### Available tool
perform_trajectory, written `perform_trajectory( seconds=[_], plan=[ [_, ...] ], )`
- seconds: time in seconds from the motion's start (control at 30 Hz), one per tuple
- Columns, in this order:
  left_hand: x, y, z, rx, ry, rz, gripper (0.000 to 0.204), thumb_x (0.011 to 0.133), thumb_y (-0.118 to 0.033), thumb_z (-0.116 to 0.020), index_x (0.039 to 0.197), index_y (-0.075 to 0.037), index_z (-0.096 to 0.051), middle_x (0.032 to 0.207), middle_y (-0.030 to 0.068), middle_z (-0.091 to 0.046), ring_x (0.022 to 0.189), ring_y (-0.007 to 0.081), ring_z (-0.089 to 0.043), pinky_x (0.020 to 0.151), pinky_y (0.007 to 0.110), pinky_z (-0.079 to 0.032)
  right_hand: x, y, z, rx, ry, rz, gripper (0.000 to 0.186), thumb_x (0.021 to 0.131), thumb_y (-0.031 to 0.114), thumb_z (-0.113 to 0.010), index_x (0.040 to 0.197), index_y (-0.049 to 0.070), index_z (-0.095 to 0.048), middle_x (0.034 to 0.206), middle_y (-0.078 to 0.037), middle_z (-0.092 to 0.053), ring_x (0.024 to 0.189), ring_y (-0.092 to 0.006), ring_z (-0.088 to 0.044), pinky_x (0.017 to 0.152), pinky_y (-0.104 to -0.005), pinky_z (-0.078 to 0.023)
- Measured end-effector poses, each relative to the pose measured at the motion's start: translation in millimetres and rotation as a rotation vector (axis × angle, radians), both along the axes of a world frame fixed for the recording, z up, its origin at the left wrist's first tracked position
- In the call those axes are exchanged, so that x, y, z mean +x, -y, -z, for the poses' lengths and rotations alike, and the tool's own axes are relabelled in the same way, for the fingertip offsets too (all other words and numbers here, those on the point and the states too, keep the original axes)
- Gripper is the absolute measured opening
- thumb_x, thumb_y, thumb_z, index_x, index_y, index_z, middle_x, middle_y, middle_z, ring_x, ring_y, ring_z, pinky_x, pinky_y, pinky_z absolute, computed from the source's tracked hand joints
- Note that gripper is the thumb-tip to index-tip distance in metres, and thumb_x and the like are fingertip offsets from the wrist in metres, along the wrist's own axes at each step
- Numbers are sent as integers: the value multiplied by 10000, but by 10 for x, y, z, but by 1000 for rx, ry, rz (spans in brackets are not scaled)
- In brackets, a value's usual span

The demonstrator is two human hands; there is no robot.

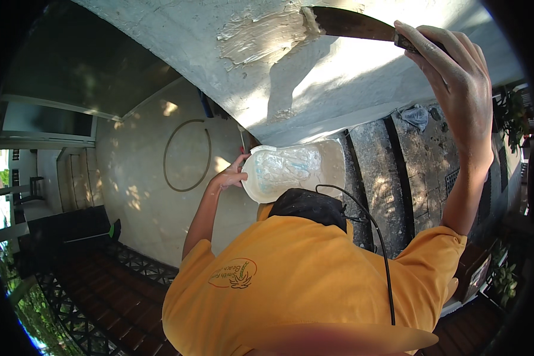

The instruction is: The person applies and smooths plaster over damaged areas on an outdoor wall using a putty knife.

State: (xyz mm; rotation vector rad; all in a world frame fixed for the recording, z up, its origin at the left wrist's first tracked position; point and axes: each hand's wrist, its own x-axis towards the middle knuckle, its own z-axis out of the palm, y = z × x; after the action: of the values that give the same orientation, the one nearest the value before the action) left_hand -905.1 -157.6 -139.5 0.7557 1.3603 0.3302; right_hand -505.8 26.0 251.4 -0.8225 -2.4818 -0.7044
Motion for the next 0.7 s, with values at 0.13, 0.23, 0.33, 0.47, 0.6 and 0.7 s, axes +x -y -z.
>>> perform_trajectory(
  seconds=[0.13,0.23,0.33,0.47,0.6,0.7],
  plan=[
    [-1,-32,59,15,7,15,893,763,-121,-612,1550,-241,-207,1195,105,-611,1038,212,-608,836,416,-562,34,6,256,41,-76,-5,487,802,142,-744,1272,254,-681,1062,8,-698,943,-177,-630,838,-344,-501],
    [-2,10,51,9,2,-15,897,760,-117,-610,1550,-245,-205,1192,106,-614,1028,208,-611,833,412,-566,-33,-78,557,28,-185,-44,525,798,139,-764,1296,265,-658,1046,39,-684,935,-141,-615,811,-307,-470],
    [25,-24,-5,13,-14,-3,900,761,-114,-612,1551,-245,-202,1192,108,-614,1025,211,-614,825,399,-567,-50,-111,665,-12,-275,-67,490,791,132,-774,1262,234,-686,1033,18,-699,918,-152,-630,825,-307,-479],
    [26,-46,25,5,-2,11,899,764,-114,-617,1551,-237,-201,1199,113,-612,1044,223,-618,835,407,-570,-130,-76,759,-477,-653,-167,421,786,78,-783,1197,146,-725,1007,-58,-720,876,-183,-662,825,-318,-520],
    [26,-49,50,13,3,7,890,768,-112,-618,1548,-225,-205,1207,118,-610,1072,234,-620,855,431,-573,11,-43,858,-659,-804,-222,411,799,40,-784,1201,28,-701,1065,-113,-720,921,-147,-651,837,-280,-512],
    [46,-34,50,14,6,-7,885,768,-114,-617,1546,-224,-209,1200,116,-611,1066,232,-621,846,426,-573,188,7,950,-797,-884,-223,425,789,7,-788,1198,-33,-681,1100,-127,-714,997,-157,-645,902,-277,-486]
  ],
)
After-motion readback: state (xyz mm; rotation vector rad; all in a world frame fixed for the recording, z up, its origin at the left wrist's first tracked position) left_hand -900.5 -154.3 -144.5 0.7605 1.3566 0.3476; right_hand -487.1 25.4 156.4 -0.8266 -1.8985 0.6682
